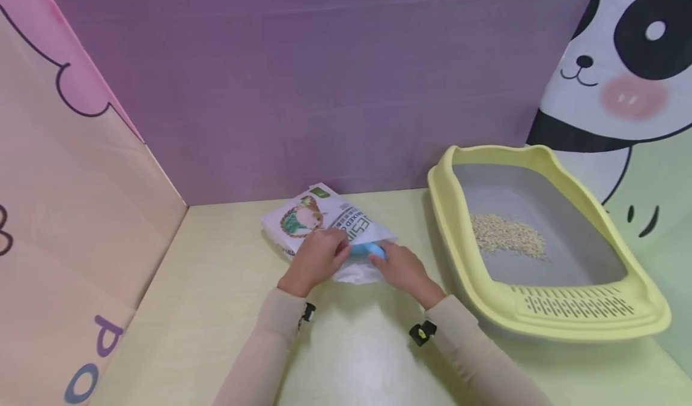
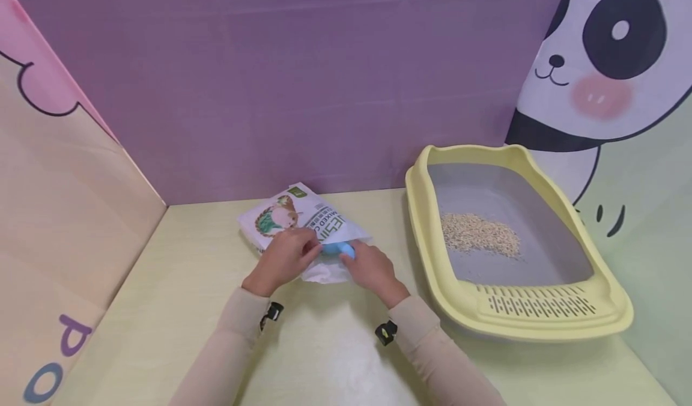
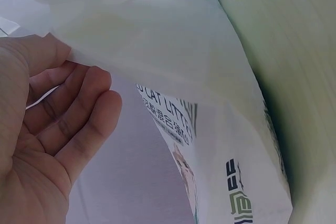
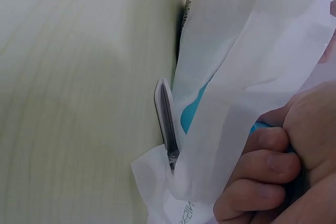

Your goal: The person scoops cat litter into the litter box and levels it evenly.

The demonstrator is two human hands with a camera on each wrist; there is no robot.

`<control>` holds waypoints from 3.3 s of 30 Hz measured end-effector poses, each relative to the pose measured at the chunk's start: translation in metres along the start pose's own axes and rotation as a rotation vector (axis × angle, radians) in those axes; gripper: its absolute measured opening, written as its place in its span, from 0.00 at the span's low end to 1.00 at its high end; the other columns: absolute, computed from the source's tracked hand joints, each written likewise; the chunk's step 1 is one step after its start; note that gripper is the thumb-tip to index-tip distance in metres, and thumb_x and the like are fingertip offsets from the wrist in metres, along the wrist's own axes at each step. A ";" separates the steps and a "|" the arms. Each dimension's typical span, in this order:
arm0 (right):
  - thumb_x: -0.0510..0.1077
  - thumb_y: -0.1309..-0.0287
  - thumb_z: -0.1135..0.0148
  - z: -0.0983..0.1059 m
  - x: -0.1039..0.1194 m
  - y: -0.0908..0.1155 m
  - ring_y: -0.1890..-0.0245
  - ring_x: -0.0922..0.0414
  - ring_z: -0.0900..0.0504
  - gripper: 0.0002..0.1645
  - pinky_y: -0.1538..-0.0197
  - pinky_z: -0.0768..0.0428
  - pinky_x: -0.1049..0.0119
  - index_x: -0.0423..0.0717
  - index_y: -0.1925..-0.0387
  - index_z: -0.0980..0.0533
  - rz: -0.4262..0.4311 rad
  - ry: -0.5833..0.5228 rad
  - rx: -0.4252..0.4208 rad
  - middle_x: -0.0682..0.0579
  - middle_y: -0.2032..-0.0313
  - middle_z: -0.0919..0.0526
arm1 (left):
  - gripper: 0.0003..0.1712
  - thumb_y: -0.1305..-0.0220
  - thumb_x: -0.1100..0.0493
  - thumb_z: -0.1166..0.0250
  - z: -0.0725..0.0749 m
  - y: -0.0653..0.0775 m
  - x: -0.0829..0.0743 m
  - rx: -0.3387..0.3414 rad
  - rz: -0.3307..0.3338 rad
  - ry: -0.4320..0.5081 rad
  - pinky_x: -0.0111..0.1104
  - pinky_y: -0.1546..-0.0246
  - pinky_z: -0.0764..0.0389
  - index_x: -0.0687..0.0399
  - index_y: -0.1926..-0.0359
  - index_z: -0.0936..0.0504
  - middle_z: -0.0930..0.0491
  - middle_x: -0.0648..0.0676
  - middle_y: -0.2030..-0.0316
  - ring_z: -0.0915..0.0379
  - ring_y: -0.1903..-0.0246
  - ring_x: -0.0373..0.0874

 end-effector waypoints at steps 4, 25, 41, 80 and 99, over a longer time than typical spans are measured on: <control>0.53 0.30 0.40 0.000 0.001 0.000 0.73 0.55 0.23 0.26 0.69 0.27 0.64 0.44 0.36 0.25 0.016 0.015 -0.010 0.46 0.61 0.15 | 0.12 0.34 0.58 0.31 0.000 0.000 0.000 -0.001 -0.001 0.003 0.27 0.73 0.31 0.51 0.74 0.21 0.27 0.45 0.80 0.36 0.79 0.34; 0.53 0.33 0.35 0.011 0.000 0.006 0.76 0.52 0.22 0.21 0.78 0.29 0.61 0.54 0.41 0.22 -0.001 0.205 -0.144 0.48 0.70 0.17 | 0.12 0.34 0.59 0.32 0.001 0.000 0.000 -0.009 -0.002 0.020 0.28 0.74 0.31 0.51 0.75 0.21 0.28 0.45 0.80 0.37 0.79 0.35; 0.52 0.34 0.34 0.016 0.001 0.009 0.78 0.52 0.23 0.18 0.79 0.30 0.62 0.58 0.44 0.19 0.051 0.232 -0.242 0.47 0.72 0.16 | 0.12 0.34 0.59 0.32 0.002 -0.001 0.001 -0.018 0.001 0.026 0.28 0.74 0.32 0.51 0.75 0.22 0.29 0.45 0.80 0.37 0.80 0.35; 0.47 0.30 0.40 0.002 -0.021 0.012 0.68 0.57 0.22 0.18 0.65 0.23 0.66 0.41 0.46 0.19 -0.116 -0.545 0.042 0.48 0.65 0.17 | 0.12 0.33 0.59 0.32 0.004 0.000 0.000 -0.002 0.010 0.031 0.29 0.73 0.32 0.51 0.75 0.22 0.29 0.45 0.81 0.37 0.79 0.36; 0.45 0.29 0.42 0.011 -0.028 0.024 0.78 0.60 0.36 0.17 0.76 0.37 0.71 0.35 0.51 0.20 -0.107 -0.547 0.061 0.56 0.79 0.31 | 0.14 0.32 0.59 0.33 0.005 0.000 0.001 0.003 0.019 0.044 0.29 0.74 0.32 0.50 0.76 0.23 0.30 0.44 0.82 0.38 0.80 0.35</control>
Point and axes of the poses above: each hand's wrist, its own y-axis away from the middle knuckle, its own z-axis out of the back of the hand, x = y × z, the point moved 8 cm from there along -y, towards the middle knuckle
